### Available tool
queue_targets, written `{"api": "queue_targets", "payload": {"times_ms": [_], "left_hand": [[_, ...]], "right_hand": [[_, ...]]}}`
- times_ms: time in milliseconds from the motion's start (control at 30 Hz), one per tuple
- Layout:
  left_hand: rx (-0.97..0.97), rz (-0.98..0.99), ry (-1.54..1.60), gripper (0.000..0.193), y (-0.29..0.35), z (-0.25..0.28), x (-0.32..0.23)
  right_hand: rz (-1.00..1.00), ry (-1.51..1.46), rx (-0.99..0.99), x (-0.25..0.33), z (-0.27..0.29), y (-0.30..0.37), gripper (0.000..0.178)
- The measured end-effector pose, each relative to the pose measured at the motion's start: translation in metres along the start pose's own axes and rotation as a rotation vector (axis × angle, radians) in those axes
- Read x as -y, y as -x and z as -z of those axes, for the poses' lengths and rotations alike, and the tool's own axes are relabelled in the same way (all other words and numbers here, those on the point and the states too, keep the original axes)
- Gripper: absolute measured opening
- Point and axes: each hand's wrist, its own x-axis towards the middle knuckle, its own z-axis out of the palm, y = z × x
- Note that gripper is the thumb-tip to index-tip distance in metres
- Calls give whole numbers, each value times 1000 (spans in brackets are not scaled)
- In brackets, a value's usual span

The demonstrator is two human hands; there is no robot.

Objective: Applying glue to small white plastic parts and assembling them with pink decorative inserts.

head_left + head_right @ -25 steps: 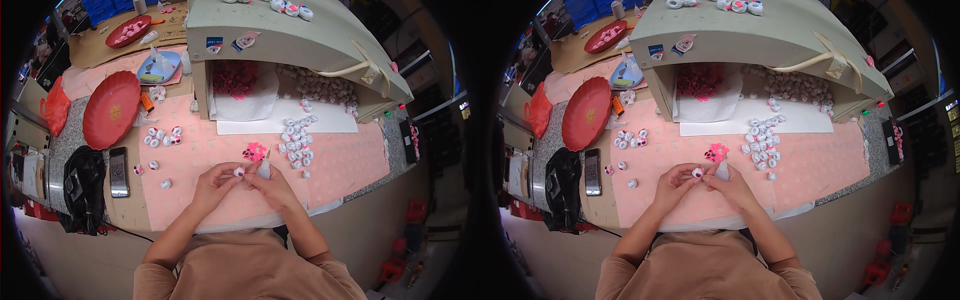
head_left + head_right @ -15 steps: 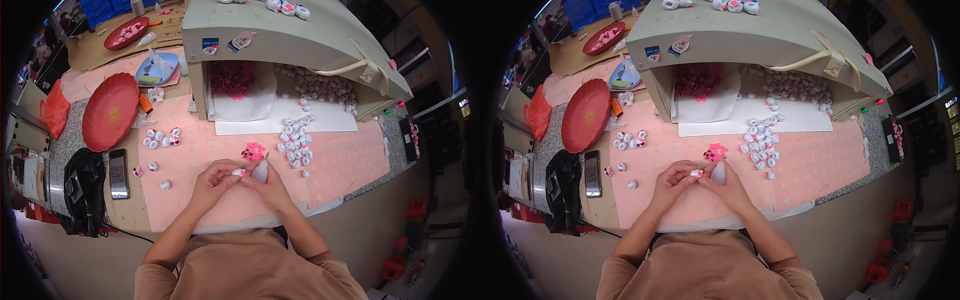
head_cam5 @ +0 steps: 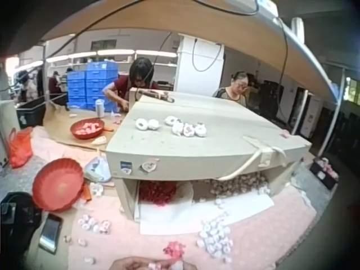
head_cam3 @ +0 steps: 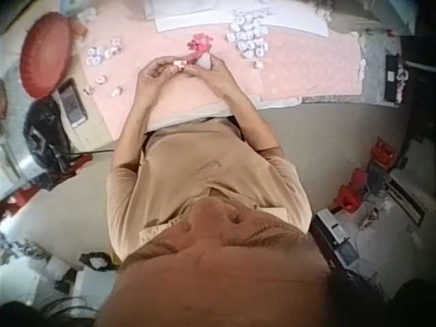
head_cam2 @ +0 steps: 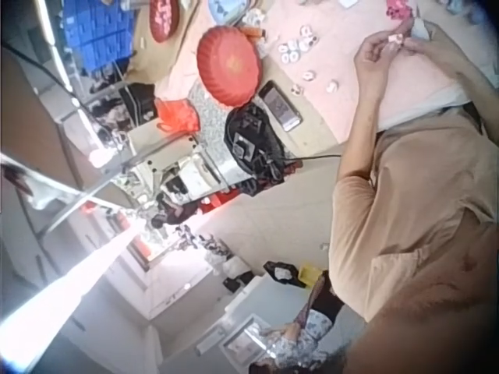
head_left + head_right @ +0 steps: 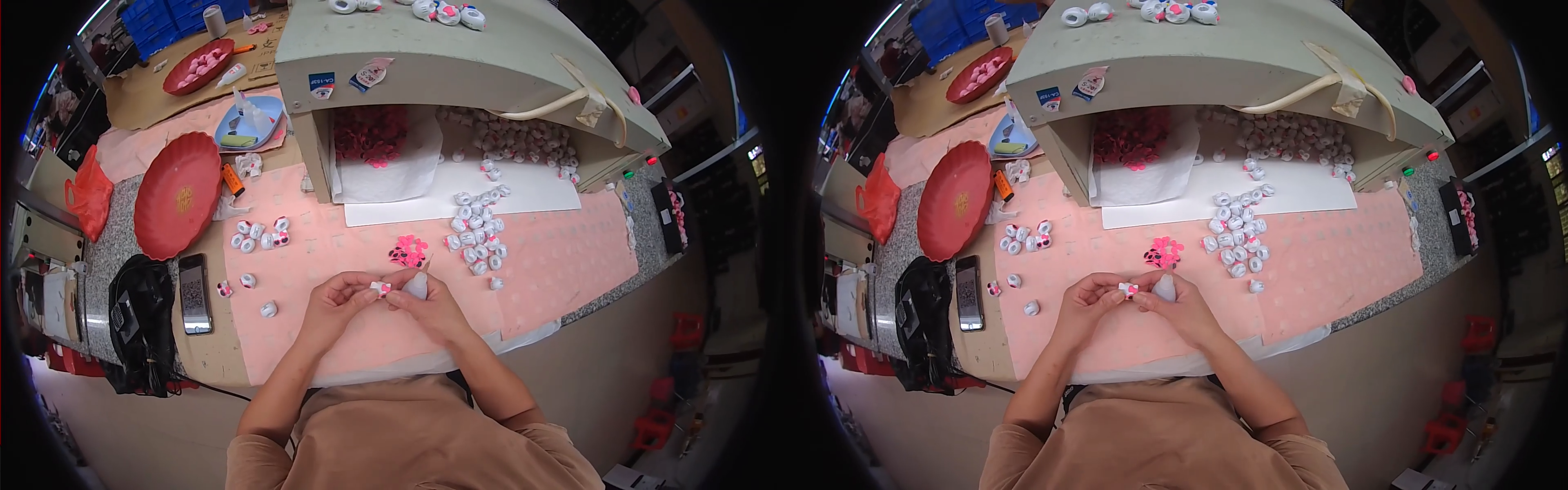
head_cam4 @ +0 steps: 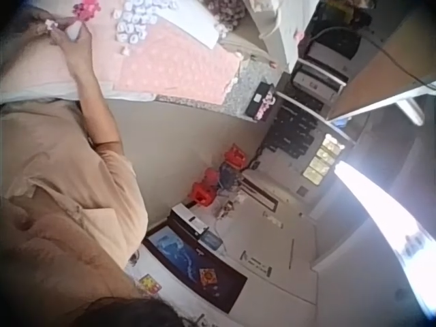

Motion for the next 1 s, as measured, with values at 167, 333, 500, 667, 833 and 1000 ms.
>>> {"api": "queue_targets", "payload": {"times_ms": [167,333,500,667,833,1000], "left_hand": [[-586,-514,-1091,31,6,30,-57],[-128,-703,-1071,34,-49,-32,-48],[213,-690,-1003,38,-115,-81,4],[203,-662,-1119,34,-118,-80,3],[227,-547,-1052,29,-113,-77,0],[176,-642,-924,25,-94,-71,-19]], "right_hand": [[-67,107,-148,27,31,23,25],[251,288,-281,-1,55,28,26],[229,159,-339,-1,59,38,24],[310,125,-465,-8,63,40,27],[448,-66,-446,-5,53,33,23],[515,-87,-515,-11,59,31,18]]}}
